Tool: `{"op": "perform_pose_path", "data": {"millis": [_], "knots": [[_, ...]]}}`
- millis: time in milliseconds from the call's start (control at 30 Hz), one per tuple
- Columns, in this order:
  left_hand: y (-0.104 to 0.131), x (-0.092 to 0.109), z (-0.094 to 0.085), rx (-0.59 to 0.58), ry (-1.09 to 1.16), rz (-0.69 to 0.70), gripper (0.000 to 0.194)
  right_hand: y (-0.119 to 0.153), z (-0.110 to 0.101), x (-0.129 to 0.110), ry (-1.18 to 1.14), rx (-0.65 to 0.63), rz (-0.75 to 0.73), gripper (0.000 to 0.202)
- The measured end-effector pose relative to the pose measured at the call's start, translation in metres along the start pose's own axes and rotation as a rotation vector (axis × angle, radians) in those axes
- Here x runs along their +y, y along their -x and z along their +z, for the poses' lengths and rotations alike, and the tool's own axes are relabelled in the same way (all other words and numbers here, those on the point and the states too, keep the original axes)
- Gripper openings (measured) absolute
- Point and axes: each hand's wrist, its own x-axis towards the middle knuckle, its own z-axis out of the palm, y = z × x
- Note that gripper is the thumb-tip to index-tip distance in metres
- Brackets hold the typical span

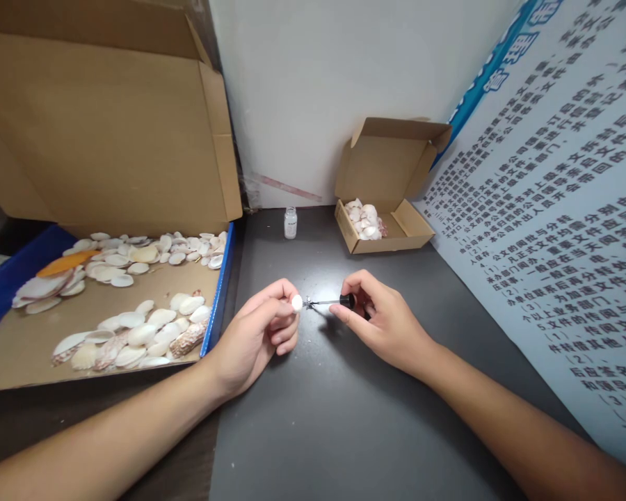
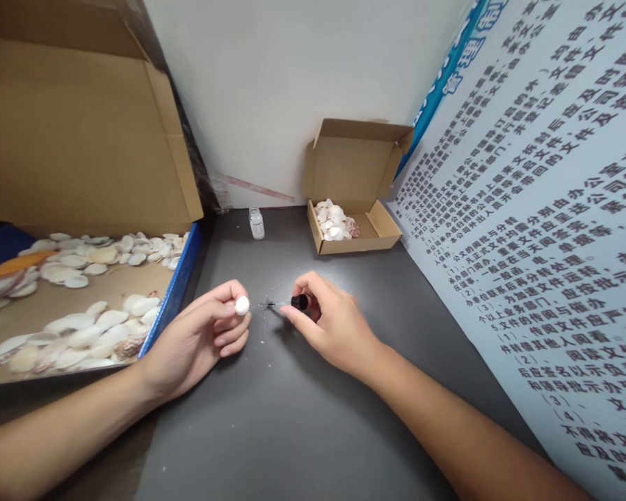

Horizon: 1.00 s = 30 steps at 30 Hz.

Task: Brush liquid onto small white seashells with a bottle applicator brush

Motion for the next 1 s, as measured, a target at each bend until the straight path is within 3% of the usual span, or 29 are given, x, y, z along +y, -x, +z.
{"op": "perform_pose_path", "data": {"millis": [133,400,767,1000], "knots": [[0.0,0.0,-0.001,0.007,0.004,0.005,0.009,0.0,0.0,0.0,-0.016,0.044,-0.021,0.018],[-0.002,-0.001,-0.001,0.003,-0.01,-0.006,0.011,0.007,-0.001,-0.006,-0.211,0.263,-0.069,0.019],[-0.003,-0.001,-0.001,0.004,-0.027,0.016,0.017,0.009,-0.003,-0.007,-0.134,0.156,-0.111,0.019],[-0.001,-0.001,-0.003,-0.017,-0.004,0.026,0.015,0.01,-0.002,-0.005,-0.185,0.218,-0.102,0.019]]}}
